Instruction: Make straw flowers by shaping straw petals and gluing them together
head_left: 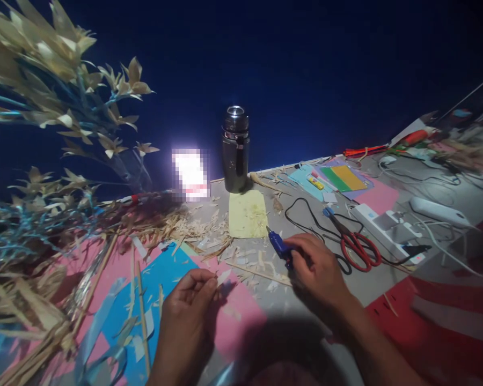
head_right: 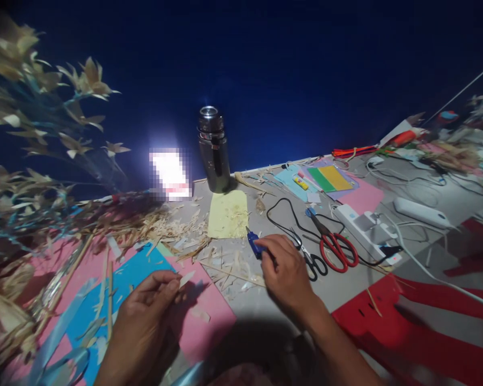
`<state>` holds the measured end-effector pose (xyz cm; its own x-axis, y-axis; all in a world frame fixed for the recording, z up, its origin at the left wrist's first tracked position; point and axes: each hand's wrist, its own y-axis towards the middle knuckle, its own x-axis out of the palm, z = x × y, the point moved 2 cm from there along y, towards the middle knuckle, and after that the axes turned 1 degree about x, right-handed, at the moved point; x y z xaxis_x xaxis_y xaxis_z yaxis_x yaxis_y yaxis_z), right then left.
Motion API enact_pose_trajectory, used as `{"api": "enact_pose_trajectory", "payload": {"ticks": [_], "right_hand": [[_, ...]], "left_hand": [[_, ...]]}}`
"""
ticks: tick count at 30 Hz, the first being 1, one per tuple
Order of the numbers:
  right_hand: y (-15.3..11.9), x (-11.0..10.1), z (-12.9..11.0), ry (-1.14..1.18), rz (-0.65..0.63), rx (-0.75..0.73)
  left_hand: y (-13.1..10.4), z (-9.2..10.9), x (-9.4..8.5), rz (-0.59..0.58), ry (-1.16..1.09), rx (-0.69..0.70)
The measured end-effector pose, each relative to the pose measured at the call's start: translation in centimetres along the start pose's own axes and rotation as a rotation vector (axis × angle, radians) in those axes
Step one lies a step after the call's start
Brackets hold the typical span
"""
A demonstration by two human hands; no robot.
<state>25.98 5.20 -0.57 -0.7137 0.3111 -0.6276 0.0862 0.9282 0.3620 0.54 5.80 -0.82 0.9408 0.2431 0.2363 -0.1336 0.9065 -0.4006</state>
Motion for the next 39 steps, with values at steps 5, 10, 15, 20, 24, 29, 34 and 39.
{"api": "enact_pose_trajectory", "payload": {"ticks": [5, 10, 15, 20, 24, 29, 34, 39], "right_hand": [[-0.4, -1.2, 4.0, -0.583, -0.211, -0.204], [0.4, 0.3, 5.3, -0.687, -0.318, -0.173], [1.3, -1.3, 5.9, -0.470, -0.270, -0.258], [1.2, -2.0, 3.2, -0.044, -0.396, -0.379], [0.8, -0.4, 0.5, 0.020, -0.426, -0.457], [0.5, 1.0, -0.1, 0.040, -0.437, -0.464], [0.6, 1.5, 0.6, 0.011, -0.500, -0.465], [0.8, 1.6, 0.9, -0.011, -0.537, -0.457]], "left_hand": [[0.6, 0.6, 0.7, 0.015, 0.062, 0.038], [1.0, 1.0, 0.9, -0.021, 0.112, 0.139], [1.5, 0.6, 0.2, -0.014, 0.168, 0.209], [1.6, 0.5, 0.8, 0.016, 0.188, 0.271], [1.4, 0.3, 1.0, 0.010, 0.225, 0.331], [1.2, -0.2, 0.7, 0.016, 0.282, 0.347], [1.3, -0.4, 0.7, 0.011, 0.276, 0.343], [1.4, -0.5, 0.7, -0.003, 0.251, 0.340]]}}
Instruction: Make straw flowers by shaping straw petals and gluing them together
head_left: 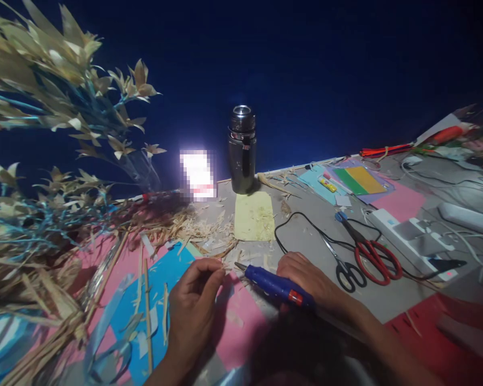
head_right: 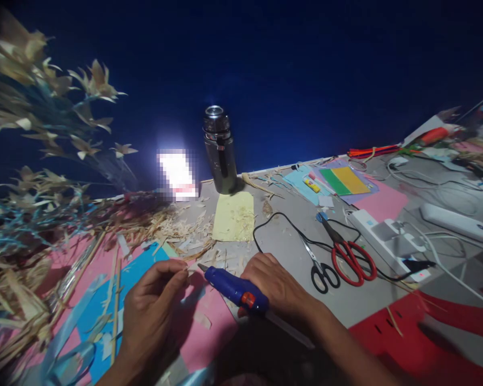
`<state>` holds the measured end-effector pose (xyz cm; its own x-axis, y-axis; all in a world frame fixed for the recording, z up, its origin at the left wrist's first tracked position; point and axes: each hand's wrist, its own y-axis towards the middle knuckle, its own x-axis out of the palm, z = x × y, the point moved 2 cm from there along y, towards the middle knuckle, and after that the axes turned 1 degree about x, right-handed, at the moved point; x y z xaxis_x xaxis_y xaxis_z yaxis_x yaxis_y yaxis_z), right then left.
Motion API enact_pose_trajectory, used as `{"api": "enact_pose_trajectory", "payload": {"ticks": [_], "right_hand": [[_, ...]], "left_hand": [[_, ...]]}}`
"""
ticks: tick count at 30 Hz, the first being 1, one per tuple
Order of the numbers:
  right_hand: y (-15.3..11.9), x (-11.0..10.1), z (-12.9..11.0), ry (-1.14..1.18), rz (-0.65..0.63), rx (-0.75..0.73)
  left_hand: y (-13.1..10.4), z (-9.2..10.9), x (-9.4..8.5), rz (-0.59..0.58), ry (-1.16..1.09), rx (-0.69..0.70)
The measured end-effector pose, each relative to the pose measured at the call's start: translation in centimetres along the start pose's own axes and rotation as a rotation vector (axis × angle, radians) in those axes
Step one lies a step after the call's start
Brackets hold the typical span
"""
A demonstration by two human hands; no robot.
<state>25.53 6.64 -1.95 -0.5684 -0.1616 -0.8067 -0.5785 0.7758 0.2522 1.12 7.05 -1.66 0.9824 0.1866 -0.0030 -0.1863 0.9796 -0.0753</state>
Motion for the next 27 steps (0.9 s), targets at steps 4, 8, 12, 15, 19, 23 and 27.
{"api": "enact_pose_trajectory", "payload": {"ticks": [4, 8, 12, 15, 19, 23, 27], "right_hand": [[0.06, 0.13, -0.06, 0.016, -0.019, 0.020], [0.06, 0.17, 0.20, -0.001, -0.024, 0.045], [0.06, 0.11, 0.05, 0.005, -0.008, 0.030], [0.03, 0.15, -0.13, -0.006, -0.031, 0.046], [-0.01, 0.12, -0.07, -0.046, -0.012, 0.077], [0.08, 0.37, -0.20, -0.044, -0.059, 0.090], [0.12, 0.44, -0.26, -0.055, -0.066, 0.099]], "left_hand": [[-0.05, 0.28, 0.15, -0.004, 0.001, 0.013], [-0.18, 0.35, 0.12, -0.002, -0.005, 0.019], [-0.19, 0.15, -0.01, -0.011, -0.023, -0.009], [-0.14, -0.01, -0.04, -0.016, -0.048, -0.024], [-0.12, -0.35, -0.09, -0.008, -0.065, -0.036], [-0.06, -0.46, -0.14, 0.008, -0.082, -0.030], [0.05, -0.04, -0.12, 0.010, -0.076, -0.017]]}}
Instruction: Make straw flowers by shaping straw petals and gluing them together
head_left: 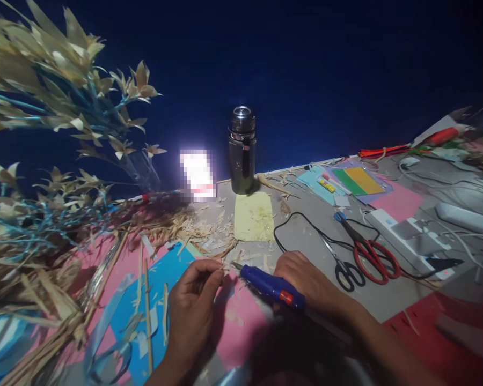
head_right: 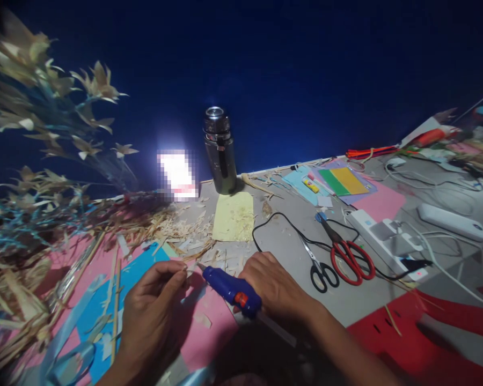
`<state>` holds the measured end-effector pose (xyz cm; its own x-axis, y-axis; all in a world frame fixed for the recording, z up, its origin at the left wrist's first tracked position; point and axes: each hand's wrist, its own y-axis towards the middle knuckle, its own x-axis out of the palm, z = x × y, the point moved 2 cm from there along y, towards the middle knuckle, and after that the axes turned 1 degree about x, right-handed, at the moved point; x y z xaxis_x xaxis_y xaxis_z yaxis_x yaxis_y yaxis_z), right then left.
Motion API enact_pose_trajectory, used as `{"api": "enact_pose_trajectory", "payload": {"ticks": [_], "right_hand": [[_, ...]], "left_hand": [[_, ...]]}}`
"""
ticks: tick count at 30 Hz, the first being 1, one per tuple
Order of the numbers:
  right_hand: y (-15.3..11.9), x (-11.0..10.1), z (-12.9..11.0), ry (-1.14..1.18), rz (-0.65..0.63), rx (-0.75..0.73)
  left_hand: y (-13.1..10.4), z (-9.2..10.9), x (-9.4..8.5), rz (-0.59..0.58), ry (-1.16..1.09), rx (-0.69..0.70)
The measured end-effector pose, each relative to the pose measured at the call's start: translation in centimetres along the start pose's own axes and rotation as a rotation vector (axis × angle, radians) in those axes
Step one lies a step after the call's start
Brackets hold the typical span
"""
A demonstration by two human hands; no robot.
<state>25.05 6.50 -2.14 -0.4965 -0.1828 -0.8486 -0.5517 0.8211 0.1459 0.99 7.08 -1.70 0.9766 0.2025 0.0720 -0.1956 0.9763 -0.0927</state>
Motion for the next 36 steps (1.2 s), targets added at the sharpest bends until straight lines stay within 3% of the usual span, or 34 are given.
{"api": "enact_pose_trajectory", "payload": {"ticks": [20, 26, 29, 32, 36], "right_hand": [[-0.7, -1.1, -0.2, -0.206, 0.106, -0.022], [-0.9, -0.9, 3.8, -0.480, 0.010, 0.216], [-1.3, -1.6, 5.1, -0.445, 0.001, 0.197], [-1.3, -2.4, 3.4, -0.442, 0.119, 0.126], [0.4, -2.0, -2.5, -0.387, 0.478, -0.054]], "left_hand": [[0.1, -0.1, -0.3, 0.020, 0.032, -0.017], [0.1, 0.5, 0.1, 0.061, -0.073, -0.123], [0.1, 0.8, 0.8, 0.059, -0.263, -0.248], [0.1, 0.9, 1.3, 0.044, -0.381, -0.302], [-0.4, 0.4, 1.4, 0.002, -0.418, -0.315]]}}
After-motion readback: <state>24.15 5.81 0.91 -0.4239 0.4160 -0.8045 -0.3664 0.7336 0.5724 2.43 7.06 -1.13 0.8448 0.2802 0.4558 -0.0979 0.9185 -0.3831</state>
